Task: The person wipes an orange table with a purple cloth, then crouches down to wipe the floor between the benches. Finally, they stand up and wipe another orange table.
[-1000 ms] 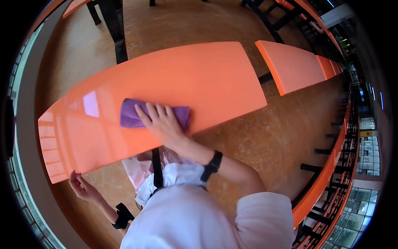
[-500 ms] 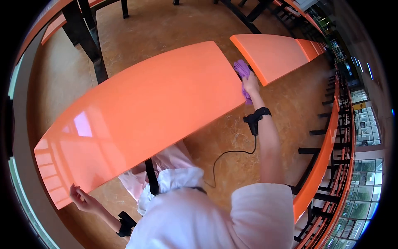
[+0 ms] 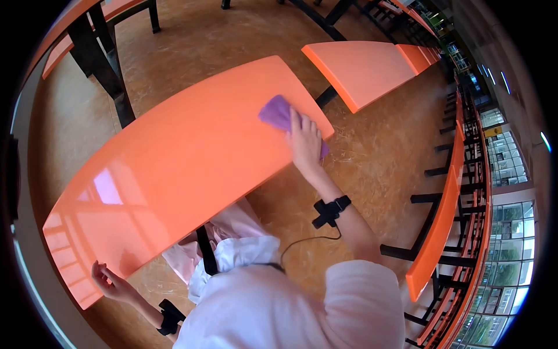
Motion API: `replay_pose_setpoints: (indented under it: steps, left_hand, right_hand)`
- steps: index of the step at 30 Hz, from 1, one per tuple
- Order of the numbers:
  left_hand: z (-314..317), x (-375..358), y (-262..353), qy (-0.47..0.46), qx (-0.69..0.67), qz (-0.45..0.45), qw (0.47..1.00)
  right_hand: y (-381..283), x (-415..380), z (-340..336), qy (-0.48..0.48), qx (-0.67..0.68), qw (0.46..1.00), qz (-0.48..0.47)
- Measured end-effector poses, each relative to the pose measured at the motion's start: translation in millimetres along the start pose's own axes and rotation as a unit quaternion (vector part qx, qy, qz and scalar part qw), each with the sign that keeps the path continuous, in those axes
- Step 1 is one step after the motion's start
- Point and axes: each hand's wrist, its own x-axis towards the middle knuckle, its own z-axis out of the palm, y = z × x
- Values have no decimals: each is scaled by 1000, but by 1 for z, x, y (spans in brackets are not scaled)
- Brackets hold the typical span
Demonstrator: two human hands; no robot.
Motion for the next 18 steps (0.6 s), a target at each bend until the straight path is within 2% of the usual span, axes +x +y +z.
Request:
replay_pose_setpoints:
  steps: [2, 3, 5, 7, 8, 10, 11, 13, 14, 15, 16, 18]
  left_hand:
    - [3, 1, 5, -20, -4, 6, 1000]
    - [3, 0, 5, -17, 3, 18, 1000]
    - [2, 1, 2, -15, 7, 34, 999]
    - [0, -1, -5, -18, 22, 36, 999]
    - [0, -1, -6, -17, 18, 36, 999]
    - [-2, -2, -8, -1, 18, 39, 999]
    - [-5, -2, -10, 1, 18, 38, 999]
    - [-11, -2, -13, -12, 34, -27, 999]
    - [-10, -2, -16, 0, 14, -23, 1000]
    - [-10, -2, -15, -1, 16, -24, 1000]
    - [-9, -1, -12, -4, 21, -20, 1000]
    - [-6, 1, -8, -4, 24, -15, 1000]
  right_hand:
    - [-10, 6, 4, -51, -88, 995, 7]
    - [1, 10, 7, -53, -89, 995, 12]
    - [38, 28, 18, -15, -166, 983, 81]
    - [72, 45, 21, -22, -182, 970, 158]
    - [100, 50, 27, -19, -183, 970, 158]
    - [135, 59, 38, -74, -57, 942, 322]
    - [139, 55, 38, -72, -57, 943, 321]
    - [124, 44, 19, 5, -67, 950, 306]
    - [117, 40, 15, 44, -46, 968, 245]
    - [104, 37, 8, 42, -46, 968, 244]
    - [86, 37, -2, 25, -17, 991, 131]
    - [36, 41, -26, -26, -1, 997, -69]
